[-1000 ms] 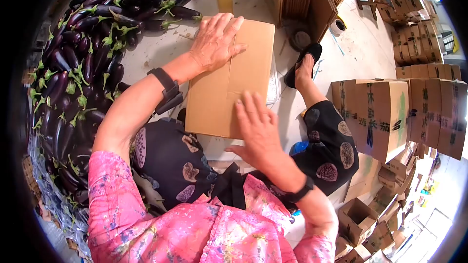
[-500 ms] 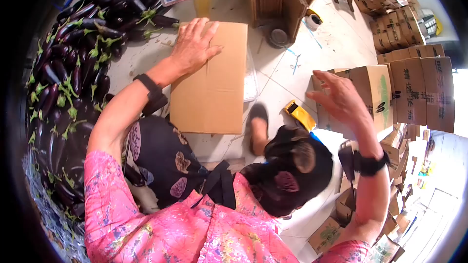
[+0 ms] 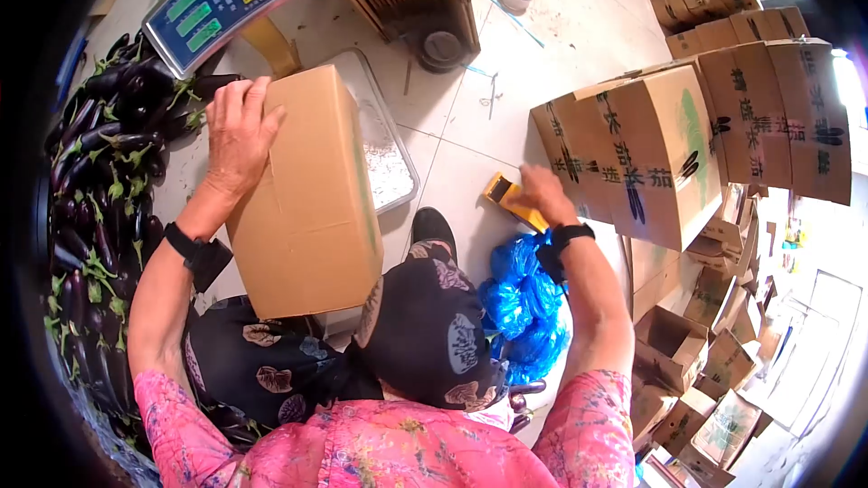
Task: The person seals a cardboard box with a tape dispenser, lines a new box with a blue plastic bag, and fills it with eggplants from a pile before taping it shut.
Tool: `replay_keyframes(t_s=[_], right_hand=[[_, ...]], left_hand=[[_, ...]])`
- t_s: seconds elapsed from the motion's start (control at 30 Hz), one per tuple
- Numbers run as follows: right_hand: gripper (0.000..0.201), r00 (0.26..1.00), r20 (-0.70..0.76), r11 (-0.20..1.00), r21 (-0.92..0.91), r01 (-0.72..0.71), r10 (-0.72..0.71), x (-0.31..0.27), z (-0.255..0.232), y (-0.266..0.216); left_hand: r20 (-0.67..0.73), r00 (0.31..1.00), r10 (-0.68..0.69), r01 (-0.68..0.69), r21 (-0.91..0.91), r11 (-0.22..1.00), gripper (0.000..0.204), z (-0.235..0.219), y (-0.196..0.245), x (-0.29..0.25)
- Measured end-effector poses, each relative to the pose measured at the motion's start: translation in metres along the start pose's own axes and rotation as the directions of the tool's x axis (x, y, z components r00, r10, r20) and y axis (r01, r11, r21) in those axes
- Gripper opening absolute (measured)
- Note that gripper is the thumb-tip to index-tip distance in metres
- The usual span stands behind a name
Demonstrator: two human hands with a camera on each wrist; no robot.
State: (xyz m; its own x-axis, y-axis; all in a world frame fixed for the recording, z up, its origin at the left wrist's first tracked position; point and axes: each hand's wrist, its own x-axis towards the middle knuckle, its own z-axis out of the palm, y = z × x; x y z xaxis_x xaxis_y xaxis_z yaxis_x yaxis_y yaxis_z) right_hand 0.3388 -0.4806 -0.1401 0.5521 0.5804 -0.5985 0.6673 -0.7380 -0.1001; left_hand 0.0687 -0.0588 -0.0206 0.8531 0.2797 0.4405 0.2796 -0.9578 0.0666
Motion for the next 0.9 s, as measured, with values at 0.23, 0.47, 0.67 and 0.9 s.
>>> replay_keyframes(t_s=[0.23, 0.47, 0.67, 0.9], right_hand=[[0.052, 0.942, -0.136, 0.944, -0.075, -0.320, 0.308, 0.000, 0.090, -0.008], [0.059, 0.968, -0.124, 0.783, 0.614, -0.097, 0.218, -0.040, -0.009, -0.046], [0.065, 0.937, -0.343, 0.410, 0.848, 0.336, -0.057, -0.082, -0.137, -0.153], [0.075, 0.896, -0.361, 0.468, 0.765, 0.443, -0.258, -0.111, -0.189, -0.237]], left_hand=[[-0.001, 1.000, -0.004, 0.004, -0.026, 1.000, 0.043, -0.003, 0.002, 0.005], [-0.019, 0.999, -0.038, 0.036, -0.088, 0.995, 0.042, -0.001, -0.001, 0.002], [-0.009, 0.998, -0.068, 0.064, -0.211, 0.975, 0.046, -0.010, -0.002, 0.002], [0.106, 0.974, -0.201, 0.205, -0.787, 0.582, 0.061, -0.087, 0.014, 0.015]])
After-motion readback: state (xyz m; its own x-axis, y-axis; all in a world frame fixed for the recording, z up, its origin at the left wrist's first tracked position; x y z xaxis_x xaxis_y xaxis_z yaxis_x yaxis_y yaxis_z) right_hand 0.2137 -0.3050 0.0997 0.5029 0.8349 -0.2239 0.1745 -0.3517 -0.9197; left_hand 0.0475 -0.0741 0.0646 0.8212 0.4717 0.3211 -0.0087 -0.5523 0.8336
